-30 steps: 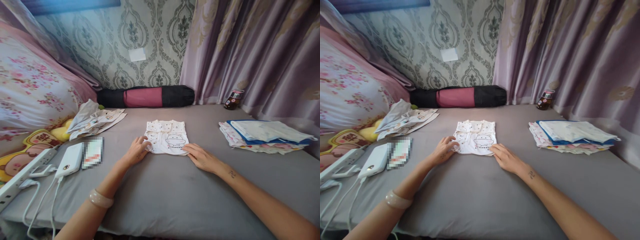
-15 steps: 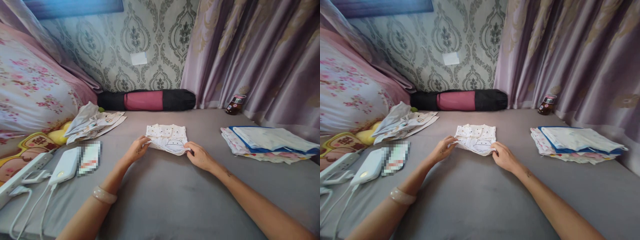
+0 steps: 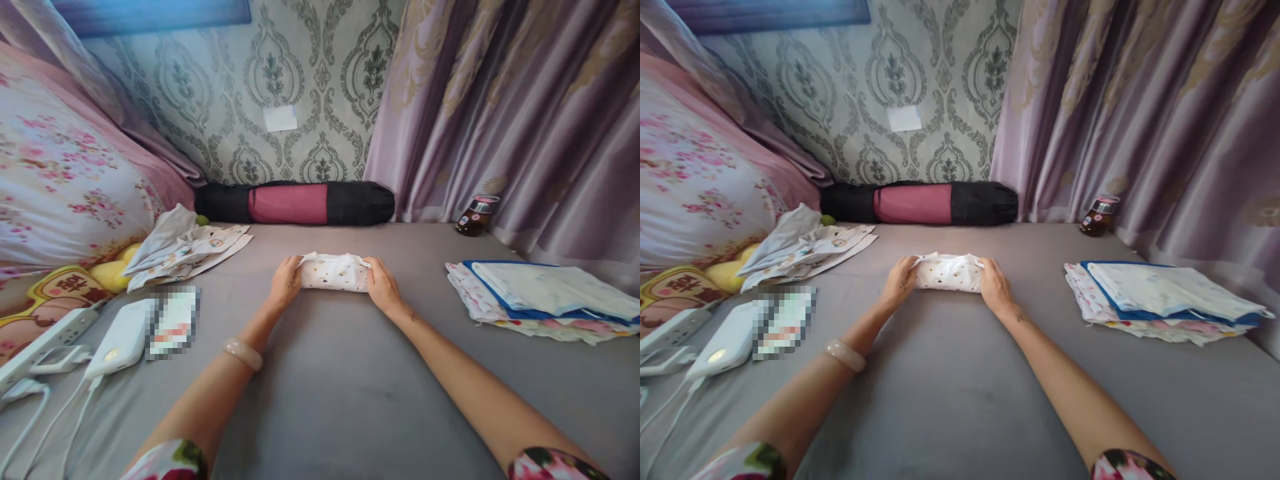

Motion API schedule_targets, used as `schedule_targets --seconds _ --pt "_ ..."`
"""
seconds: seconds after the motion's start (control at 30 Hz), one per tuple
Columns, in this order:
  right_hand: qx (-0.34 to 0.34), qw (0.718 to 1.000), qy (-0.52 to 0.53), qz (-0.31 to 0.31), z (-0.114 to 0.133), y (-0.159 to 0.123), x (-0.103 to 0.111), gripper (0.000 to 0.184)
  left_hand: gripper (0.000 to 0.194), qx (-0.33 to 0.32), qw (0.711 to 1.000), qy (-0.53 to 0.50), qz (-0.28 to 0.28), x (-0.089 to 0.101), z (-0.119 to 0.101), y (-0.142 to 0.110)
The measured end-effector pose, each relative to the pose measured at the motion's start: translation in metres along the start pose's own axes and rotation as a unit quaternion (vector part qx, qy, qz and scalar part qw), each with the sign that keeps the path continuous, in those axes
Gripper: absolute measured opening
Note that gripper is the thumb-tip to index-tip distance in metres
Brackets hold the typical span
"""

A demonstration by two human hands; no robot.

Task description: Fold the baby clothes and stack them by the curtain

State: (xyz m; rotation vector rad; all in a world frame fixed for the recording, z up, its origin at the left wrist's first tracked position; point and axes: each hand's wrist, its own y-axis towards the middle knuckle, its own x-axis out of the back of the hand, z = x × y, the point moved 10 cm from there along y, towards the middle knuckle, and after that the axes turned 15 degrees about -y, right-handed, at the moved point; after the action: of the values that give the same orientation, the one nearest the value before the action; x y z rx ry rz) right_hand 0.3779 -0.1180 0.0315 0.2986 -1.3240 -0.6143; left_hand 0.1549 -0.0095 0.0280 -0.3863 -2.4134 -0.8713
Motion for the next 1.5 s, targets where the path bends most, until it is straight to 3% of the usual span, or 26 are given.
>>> schedule_targets --seconds 0.27,0.43,0.7,1.0,1.5 --pt "-0.025 0.984 -0.122 0.128 -0.004 0.025 -0.025 0.046 0.031 0.057 0.997 0.056 0.008 -0.012 0.018 0.025" --pt "-0.033 0.976 -0.139 0.164 -0.009 0.031 -0.039 0.046 0.031 0.094 0.991 0.088 0.034 -0.023 0.033 0.032" --pt "-0.109 0.975 -0.129 0.145 -0.031 0.032 -0.053 0.033 0.023 0.142 0.98 0.136 0.04 -0.033 0.058 0.036" --pt "-0.212 0.959 -0.106 0.154 -0.055 0.036 -0.058 0.03 0.029 0.223 0.968 0.112 0.022 -0.024 0.076 0.038" --pt "-0.233 0.951 -0.137 0.151 -0.057 0.036 -0.057 0.029 0.027 0.265 0.958 0.11 -0.002 -0.023 0.071 0.032"
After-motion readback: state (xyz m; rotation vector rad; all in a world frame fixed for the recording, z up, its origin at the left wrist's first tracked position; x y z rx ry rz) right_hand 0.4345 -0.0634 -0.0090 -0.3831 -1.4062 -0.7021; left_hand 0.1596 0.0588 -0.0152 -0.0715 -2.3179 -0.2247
